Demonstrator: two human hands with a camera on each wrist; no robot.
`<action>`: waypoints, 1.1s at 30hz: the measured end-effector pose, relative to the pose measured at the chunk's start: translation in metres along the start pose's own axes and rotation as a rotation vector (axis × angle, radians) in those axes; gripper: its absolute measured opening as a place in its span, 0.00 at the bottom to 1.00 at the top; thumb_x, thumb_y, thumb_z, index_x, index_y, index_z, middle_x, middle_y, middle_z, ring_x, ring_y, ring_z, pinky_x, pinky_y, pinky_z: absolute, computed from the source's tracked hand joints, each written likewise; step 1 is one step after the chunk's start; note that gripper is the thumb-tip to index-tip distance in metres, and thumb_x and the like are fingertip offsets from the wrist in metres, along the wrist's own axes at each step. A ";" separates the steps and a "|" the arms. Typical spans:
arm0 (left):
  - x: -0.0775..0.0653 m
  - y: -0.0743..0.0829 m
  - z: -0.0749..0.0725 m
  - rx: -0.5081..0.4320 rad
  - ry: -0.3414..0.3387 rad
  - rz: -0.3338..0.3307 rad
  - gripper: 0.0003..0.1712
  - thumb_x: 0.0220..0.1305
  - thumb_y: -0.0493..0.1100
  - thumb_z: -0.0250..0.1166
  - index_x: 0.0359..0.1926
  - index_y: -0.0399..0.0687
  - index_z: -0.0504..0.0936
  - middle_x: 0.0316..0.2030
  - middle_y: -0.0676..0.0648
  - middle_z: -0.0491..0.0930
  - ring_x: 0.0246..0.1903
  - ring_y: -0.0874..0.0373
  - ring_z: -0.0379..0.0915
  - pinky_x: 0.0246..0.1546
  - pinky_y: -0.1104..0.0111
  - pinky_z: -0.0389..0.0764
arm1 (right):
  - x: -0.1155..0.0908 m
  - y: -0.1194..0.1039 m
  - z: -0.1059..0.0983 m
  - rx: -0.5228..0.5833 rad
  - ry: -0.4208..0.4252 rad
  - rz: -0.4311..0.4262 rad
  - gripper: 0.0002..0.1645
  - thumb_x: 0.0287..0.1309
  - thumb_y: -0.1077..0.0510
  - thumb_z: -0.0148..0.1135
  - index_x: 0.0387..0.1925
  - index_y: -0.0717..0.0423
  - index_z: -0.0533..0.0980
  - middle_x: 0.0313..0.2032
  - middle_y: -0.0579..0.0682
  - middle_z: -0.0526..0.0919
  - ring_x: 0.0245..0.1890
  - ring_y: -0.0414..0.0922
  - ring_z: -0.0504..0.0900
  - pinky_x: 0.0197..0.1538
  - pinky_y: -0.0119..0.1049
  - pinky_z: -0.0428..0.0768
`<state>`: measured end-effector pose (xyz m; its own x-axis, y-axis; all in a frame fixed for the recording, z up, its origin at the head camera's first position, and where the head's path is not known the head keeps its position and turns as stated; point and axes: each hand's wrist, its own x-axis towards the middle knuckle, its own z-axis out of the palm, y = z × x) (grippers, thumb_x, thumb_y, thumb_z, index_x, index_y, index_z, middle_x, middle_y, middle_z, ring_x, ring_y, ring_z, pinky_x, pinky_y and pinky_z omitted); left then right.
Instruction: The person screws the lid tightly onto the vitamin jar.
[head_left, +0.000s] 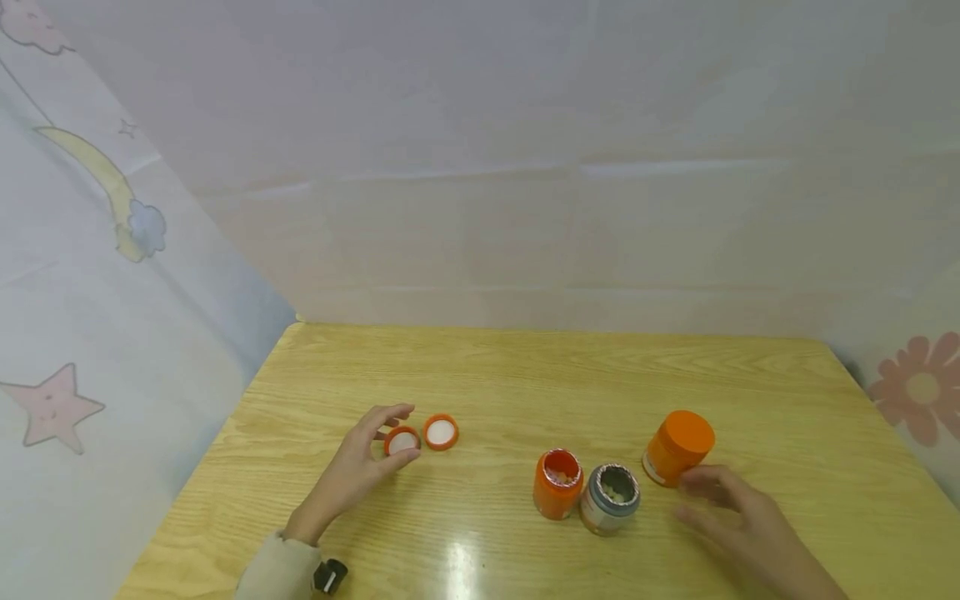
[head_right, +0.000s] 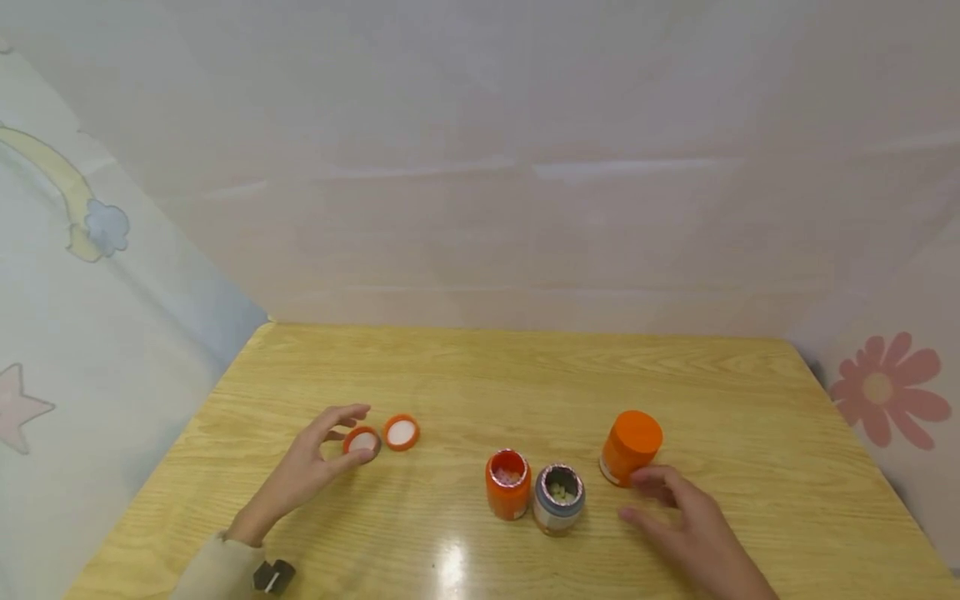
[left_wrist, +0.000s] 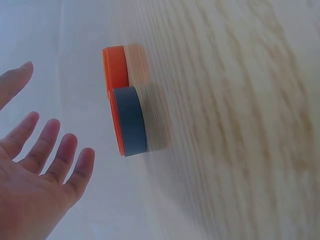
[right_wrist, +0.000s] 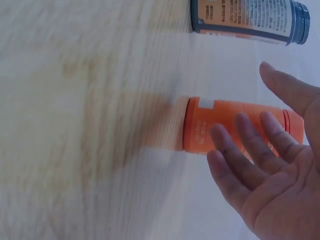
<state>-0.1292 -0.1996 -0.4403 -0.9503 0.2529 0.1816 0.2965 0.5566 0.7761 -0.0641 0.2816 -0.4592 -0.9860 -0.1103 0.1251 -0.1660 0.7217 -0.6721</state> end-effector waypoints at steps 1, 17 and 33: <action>0.000 -0.001 0.000 -0.001 -0.003 -0.003 0.32 0.59 0.47 0.72 0.64 0.49 0.74 0.58 0.45 0.77 0.54 0.47 0.71 0.54 0.54 0.78 | 0.000 -0.001 0.001 0.002 -0.004 -0.004 0.21 0.54 0.56 0.73 0.49 0.48 0.77 0.46 0.45 0.85 0.44 0.21 0.77 0.43 0.20 0.77; 0.002 -0.007 -0.004 -0.028 -0.059 -0.127 0.37 0.58 0.48 0.73 0.67 0.47 0.71 0.62 0.44 0.73 0.59 0.46 0.68 0.58 0.50 0.74 | 0.008 -0.014 0.013 0.033 -0.069 -0.074 0.24 0.53 0.55 0.74 0.53 0.49 0.78 0.53 0.52 0.85 0.48 0.22 0.77 0.47 0.21 0.79; 0.005 -0.023 -0.005 -0.008 -0.115 -0.190 0.39 0.57 0.47 0.74 0.67 0.46 0.70 0.60 0.43 0.72 0.59 0.45 0.68 0.58 0.50 0.72 | 0.014 -0.038 0.020 0.065 -0.194 -0.040 0.37 0.50 0.42 0.74 0.61 0.46 0.74 0.57 0.45 0.83 0.53 0.33 0.80 0.51 0.31 0.81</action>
<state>-0.1411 -0.2153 -0.4541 -0.9718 0.2328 -0.0380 0.1119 0.5968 0.7946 -0.0715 0.2391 -0.4471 -0.9623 -0.2716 0.0139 -0.1991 0.6689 -0.7162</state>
